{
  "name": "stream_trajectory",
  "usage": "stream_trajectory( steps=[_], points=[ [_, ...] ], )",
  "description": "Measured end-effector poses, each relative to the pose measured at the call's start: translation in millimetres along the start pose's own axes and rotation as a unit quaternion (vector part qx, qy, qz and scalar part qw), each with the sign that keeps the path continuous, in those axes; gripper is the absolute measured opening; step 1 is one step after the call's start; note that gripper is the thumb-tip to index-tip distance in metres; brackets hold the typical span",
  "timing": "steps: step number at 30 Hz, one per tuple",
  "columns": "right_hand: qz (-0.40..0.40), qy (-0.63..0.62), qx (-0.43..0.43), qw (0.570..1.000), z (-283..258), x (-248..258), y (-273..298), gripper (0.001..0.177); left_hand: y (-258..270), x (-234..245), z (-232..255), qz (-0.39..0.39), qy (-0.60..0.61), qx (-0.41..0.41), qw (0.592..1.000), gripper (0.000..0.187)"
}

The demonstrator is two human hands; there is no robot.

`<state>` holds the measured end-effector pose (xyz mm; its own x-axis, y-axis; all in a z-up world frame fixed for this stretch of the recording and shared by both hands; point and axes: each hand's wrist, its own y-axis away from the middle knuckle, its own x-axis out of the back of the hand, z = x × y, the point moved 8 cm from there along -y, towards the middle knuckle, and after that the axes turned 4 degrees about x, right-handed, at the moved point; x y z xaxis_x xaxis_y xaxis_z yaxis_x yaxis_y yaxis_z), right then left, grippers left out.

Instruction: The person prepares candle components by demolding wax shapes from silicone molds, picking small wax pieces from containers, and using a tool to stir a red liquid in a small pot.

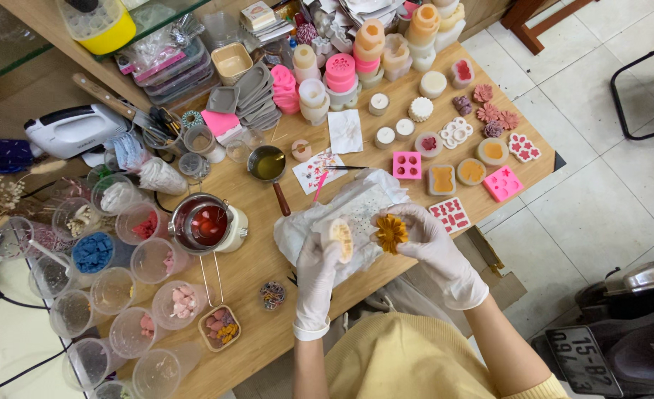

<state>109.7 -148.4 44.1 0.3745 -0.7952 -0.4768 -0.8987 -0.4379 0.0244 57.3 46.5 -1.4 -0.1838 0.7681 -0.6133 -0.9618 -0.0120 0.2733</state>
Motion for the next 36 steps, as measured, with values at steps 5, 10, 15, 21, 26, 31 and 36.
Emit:
stream_trajectory(
  steps=[5, 10, 15, 21, 26, 31, 36],
  points=[
    [0.033, -0.152, -0.044, 0.987, -13.7, -7.4, 3.6, 0.073, -8.1, 4.7, -13.7, 0.048, 0.080, 0.033, 0.995, 0.036],
    [0.056, -0.188, -0.069, 0.978, -8.6, 0.8, -1.0, 0.062, -15.8, 21.3, -41.3, 0.101, 0.026, 0.066, 0.992, 0.036],
    [0.167, -0.158, -0.113, 0.967, 34.9, 51.3, -0.4, 0.051, -16.4, 49.0, -56.7, 0.175, -0.202, 0.074, 0.961, 0.038],
    [0.323, 0.005, -0.140, 0.936, 80.8, 176.8, 28.2, 0.041, -33.4, 96.7, -93.9, 0.217, -0.012, 0.132, 0.967, 0.044],
    [0.442, 0.065, -0.112, 0.887, 75.8, 306.9, 63.3, 0.036, -44.1, 124.2, -107.2, 0.217, -0.008, 0.121, 0.969, 0.047],
    [0.529, -0.061, -0.001, 0.847, 21.1, 419.0, 83.3, 0.034, -55.8, 133.2, -118.3, 0.221, -0.013, 0.147, 0.964, 0.048],
    [0.600, -0.023, -0.026, 0.799, -0.3, 495.6, 85.6, 0.031, -63.4, 133.4, -123.4, 0.253, -0.019, 0.164, 0.953, 0.048]
  ],
)
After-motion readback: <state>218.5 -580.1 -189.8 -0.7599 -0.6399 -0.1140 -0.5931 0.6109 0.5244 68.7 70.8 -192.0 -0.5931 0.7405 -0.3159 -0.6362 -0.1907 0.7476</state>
